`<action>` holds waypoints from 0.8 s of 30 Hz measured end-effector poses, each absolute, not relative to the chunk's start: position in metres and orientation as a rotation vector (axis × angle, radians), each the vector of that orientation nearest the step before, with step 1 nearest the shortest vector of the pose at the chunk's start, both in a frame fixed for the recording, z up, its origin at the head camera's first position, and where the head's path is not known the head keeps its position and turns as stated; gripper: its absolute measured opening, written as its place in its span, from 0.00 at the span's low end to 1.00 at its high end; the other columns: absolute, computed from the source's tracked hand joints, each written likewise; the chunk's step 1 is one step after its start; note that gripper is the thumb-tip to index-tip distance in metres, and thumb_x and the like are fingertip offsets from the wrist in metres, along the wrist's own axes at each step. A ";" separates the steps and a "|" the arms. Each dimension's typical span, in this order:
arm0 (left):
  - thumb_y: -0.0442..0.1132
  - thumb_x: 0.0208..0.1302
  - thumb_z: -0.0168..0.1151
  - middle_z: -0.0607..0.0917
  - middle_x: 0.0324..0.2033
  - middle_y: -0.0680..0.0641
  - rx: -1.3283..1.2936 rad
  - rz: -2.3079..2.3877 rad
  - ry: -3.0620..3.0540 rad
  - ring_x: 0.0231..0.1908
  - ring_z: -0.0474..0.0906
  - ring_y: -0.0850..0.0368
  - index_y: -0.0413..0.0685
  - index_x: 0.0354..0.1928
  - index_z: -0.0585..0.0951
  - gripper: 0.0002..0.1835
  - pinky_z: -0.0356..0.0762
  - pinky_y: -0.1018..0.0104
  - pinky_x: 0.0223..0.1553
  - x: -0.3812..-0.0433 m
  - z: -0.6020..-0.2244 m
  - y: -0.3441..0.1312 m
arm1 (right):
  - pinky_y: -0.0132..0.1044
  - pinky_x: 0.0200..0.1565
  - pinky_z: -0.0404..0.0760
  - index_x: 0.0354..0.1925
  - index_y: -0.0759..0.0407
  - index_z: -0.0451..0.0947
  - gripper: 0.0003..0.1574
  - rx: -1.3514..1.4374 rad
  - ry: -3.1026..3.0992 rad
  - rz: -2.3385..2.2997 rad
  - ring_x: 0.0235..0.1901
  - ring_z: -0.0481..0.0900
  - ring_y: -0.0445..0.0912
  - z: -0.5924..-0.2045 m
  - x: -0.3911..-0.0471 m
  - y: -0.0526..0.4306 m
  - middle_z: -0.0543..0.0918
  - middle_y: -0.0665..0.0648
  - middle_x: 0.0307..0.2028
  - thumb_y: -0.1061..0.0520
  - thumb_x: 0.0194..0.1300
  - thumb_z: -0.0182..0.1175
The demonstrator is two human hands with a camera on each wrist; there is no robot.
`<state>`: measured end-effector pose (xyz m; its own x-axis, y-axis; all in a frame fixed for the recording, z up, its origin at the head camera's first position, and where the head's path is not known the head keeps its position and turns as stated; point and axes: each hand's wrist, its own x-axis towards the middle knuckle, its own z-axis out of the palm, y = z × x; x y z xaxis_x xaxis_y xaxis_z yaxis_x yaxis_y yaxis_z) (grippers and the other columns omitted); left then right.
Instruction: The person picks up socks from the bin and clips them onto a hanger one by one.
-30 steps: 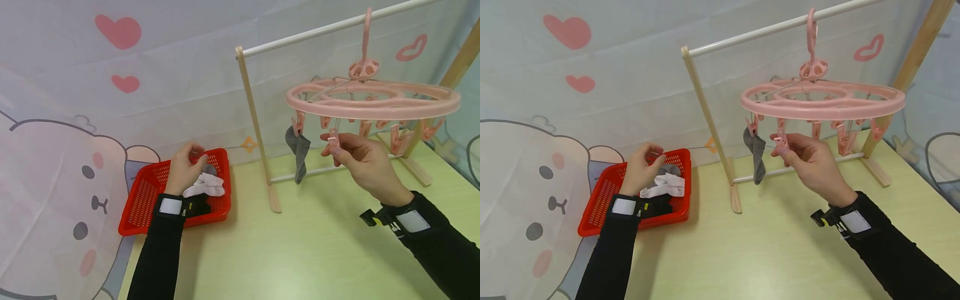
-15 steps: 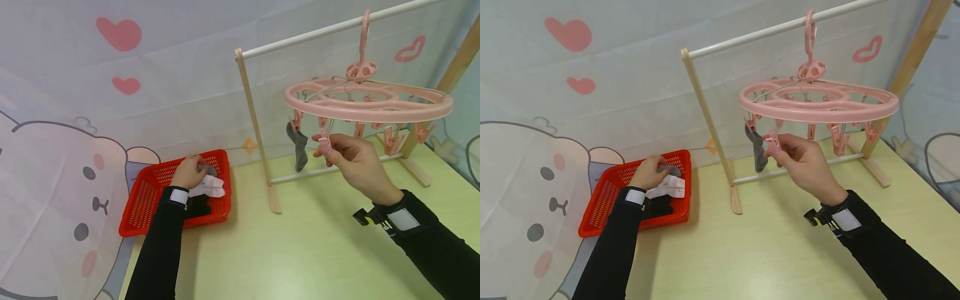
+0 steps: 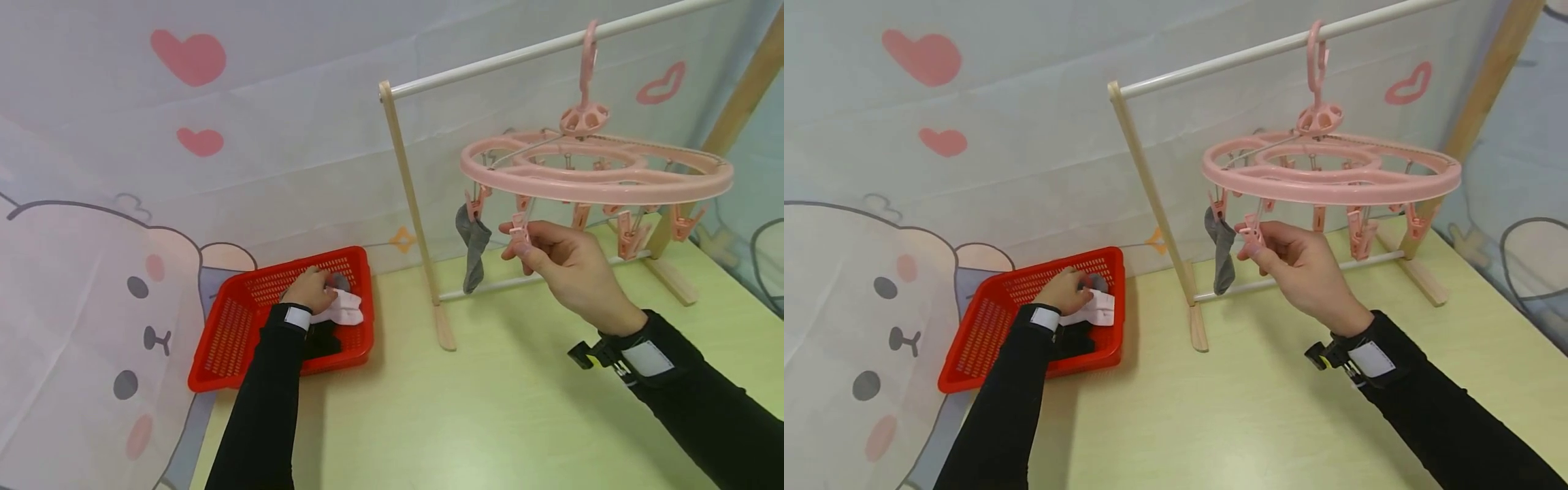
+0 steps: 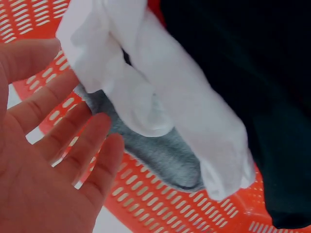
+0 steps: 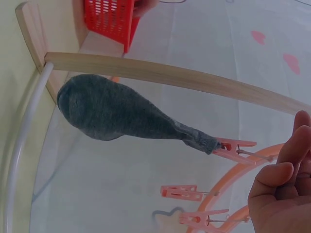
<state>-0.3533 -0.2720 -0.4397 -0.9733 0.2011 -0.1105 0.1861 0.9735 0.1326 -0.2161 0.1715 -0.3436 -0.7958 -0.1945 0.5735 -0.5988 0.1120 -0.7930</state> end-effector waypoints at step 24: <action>0.40 0.52 0.70 0.84 0.27 0.50 0.422 0.433 3.245 0.29 0.77 0.55 0.51 0.30 0.84 0.05 0.77 0.61 0.31 -0.349 -0.441 -0.281 | 0.31 0.28 0.69 0.53 0.66 0.76 0.16 0.762 -2.094 1.709 0.30 0.69 0.46 -0.344 -0.216 0.179 0.82 0.56 0.35 0.69 0.68 0.51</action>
<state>-0.3493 -0.2811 -0.4412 -0.9549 0.2289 0.1894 0.2706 0.9333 0.2362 -0.2158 0.1790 -0.3444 -0.8018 -0.1944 0.5651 -0.5925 0.1363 -0.7939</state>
